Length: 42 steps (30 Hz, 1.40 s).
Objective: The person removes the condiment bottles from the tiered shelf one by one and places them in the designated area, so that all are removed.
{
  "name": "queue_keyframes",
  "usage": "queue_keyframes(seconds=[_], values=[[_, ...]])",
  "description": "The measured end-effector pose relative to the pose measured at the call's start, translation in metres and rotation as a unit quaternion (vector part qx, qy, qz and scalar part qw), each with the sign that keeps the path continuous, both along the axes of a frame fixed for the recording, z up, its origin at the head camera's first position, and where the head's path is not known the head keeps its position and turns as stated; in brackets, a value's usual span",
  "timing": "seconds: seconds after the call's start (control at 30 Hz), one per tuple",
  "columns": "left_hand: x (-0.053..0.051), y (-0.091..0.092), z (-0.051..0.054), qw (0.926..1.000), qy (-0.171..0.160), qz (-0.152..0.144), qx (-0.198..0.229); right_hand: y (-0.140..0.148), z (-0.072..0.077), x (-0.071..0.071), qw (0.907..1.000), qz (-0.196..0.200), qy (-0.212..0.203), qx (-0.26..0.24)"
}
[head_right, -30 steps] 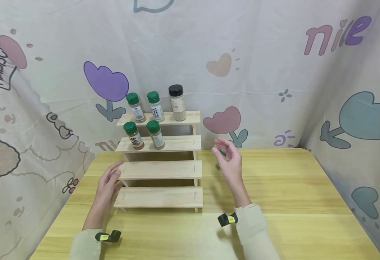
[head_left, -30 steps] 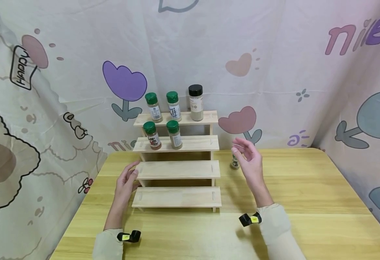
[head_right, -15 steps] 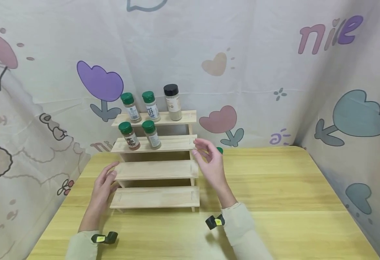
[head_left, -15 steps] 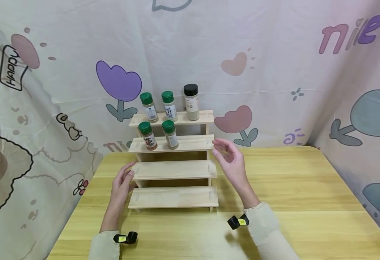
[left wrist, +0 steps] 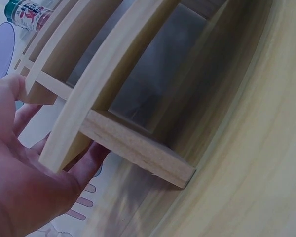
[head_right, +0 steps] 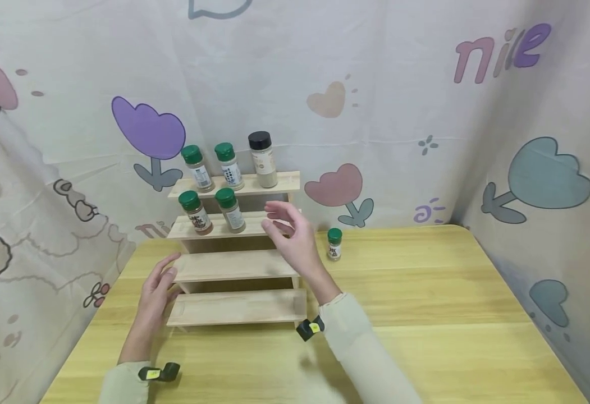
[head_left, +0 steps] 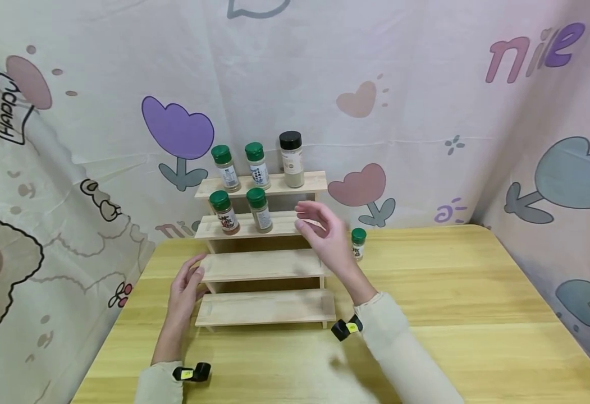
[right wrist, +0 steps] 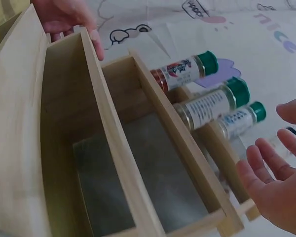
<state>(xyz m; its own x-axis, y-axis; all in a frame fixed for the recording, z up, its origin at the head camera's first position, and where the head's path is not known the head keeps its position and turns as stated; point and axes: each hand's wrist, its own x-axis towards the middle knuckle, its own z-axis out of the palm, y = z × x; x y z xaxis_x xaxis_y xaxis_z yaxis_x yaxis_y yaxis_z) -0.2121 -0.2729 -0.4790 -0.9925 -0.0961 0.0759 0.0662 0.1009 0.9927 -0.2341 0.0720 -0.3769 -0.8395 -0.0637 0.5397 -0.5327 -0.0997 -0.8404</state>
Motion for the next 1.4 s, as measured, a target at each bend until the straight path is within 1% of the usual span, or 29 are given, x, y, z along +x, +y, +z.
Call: queue_keyframes(seconds=[0.17, 0.27, 0.43, 0.63, 0.9, 1.1, 1.4], values=[[0.002, -0.004, -0.001, 0.9999, -0.008, 0.006, -0.012, -0.017, 0.009, -0.005, 0.9995, 0.022, 0.0, 0.022], [0.002, -0.005, -0.001, 0.9999, -0.005, 0.005, -0.009, -0.025, 0.016, -0.01, 0.9991, 0.029, 0.007, 0.029], [0.001, -0.005, -0.001, 1.0, 0.001, 0.004, -0.005, -0.036, 0.026, -0.021, 0.9983, 0.026, 0.013, 0.05], [0.001, -0.005, -0.002, 0.9999, -0.001, 0.001, -0.011, -0.047, 0.033, -0.033, 0.9967, 0.034, 0.011, 0.073], [-0.001, -0.001, -0.001, 1.0, 0.007, -0.001, 0.004, -0.055, 0.038, -0.041, 0.9949, 0.029, -0.003, 0.097], [-0.001, -0.001, -0.002, 0.9999, 0.001, 0.003, -0.012, -0.058, 0.038, -0.044, 0.9944, 0.023, -0.021, 0.101], [0.0, -0.002, -0.002, 0.9999, 0.006, 0.0, -0.01, -0.059, 0.036, -0.048, 0.9945, 0.017, -0.034, 0.097]])
